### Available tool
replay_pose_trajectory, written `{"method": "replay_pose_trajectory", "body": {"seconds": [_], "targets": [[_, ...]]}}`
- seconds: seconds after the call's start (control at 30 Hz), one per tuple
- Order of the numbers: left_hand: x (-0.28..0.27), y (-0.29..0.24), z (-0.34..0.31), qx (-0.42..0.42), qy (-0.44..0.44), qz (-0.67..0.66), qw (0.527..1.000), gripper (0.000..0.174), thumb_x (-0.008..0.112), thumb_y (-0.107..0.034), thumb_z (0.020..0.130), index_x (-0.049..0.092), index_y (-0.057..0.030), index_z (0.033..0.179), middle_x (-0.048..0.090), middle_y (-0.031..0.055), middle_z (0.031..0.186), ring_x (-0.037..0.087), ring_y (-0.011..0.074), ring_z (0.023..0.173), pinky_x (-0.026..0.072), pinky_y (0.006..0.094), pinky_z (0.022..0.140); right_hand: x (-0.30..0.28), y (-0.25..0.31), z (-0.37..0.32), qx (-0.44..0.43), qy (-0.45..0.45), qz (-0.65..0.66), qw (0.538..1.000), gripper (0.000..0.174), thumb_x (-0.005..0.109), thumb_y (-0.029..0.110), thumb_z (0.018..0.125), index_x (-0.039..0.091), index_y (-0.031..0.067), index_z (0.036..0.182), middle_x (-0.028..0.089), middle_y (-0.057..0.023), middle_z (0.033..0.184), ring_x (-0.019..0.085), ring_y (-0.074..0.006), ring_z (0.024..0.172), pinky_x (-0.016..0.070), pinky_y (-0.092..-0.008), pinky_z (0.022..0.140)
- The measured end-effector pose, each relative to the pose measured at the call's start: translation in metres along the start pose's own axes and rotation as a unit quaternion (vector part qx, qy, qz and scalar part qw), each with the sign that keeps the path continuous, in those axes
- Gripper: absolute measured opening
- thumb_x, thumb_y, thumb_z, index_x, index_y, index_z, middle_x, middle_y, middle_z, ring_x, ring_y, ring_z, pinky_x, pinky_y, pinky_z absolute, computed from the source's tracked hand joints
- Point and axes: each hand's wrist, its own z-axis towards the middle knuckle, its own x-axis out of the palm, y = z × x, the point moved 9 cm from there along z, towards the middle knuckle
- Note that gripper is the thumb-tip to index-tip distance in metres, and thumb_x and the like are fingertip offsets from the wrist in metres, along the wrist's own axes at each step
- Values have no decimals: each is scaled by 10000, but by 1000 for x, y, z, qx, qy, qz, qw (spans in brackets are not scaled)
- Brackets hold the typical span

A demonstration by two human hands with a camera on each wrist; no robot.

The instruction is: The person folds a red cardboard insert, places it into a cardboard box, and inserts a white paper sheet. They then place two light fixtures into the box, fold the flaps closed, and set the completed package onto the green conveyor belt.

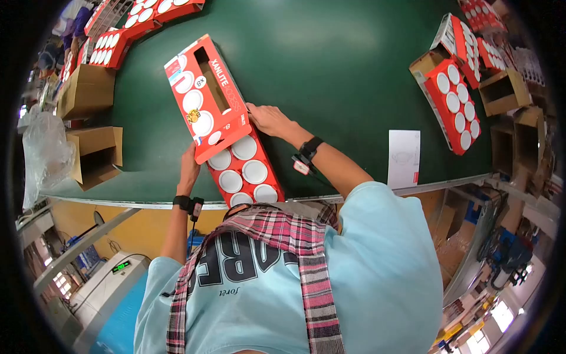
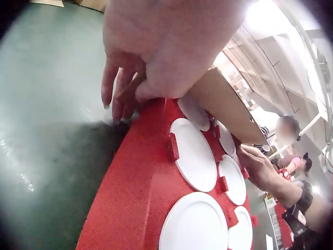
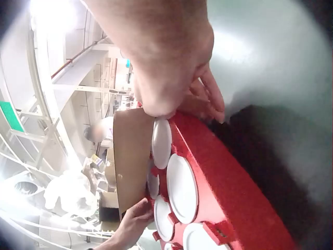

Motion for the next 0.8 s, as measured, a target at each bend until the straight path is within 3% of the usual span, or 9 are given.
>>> {"method": "replay_pose_trajectory", "body": {"seconds": [0.07, 0.27, 0.47, 0.7, 0.8], "targets": [[-4, -10, 1, 32, -22, -18, 999, 300, 528, -91, 845, 512, -8, 1132, 612, 264, 926, 587, 443, 863, 467, 470, 684, -2, 3, -7, 3, -27, -25, 999, 305, 465, 187, 908, 416, 10, 1151, 613, -236, 771, 580, -436, 733, 456, -528, 635], [-5, -21, 1, 38, -29, -9, 999, 303, 550, -125, 836, 553, 9, 1107, 612, 240, 1030, 570, 409, 945, 441, 432, 821, 2, 22, -25, 27, -108, -110, 988, 283, 504, 113, 834, 424, -8, 1077, 584, -222, 667, 597, -409, 676, 464, -504, 570], [20, -12, -29, 60, -17, 112, 992, 258, 520, -102, 833, 522, 5, 1068, 585, 207, 969, 491, 406, 915, 410, 477, 854, 6, 13, -52, 48, -36, -55, 997, 286, 480, 146, 885, 438, 33, 1145, 600, -185, 782, 590, -371, 788, 468, -485, 673], [23, -24, -68, 33, 22, 132, 990, 379, 529, -18, 786, 505, 0, 1164, 539, 184, 955, 483, 374, 928, 457, 441, 798, 19, 21, -96, 40, 8, -109, 993, 316, 460, 135, 890, 477, 54, 1195, 521, -125, 901, 509, -316, 884, 472, -426, 706], [40, -12, -106, 45, 58, 155, 985, 417, 523, 9, 751, 519, -24, 1167, 518, 154, 965, 483, 357, 939, 464, 425, 786, 35, 24, -134, -35, 27, -104, 994, 318, 484, 102, 836, 520, 37, 1145, 481, -115, 888, 471, -301, 888, 468, -397, 715]]}}
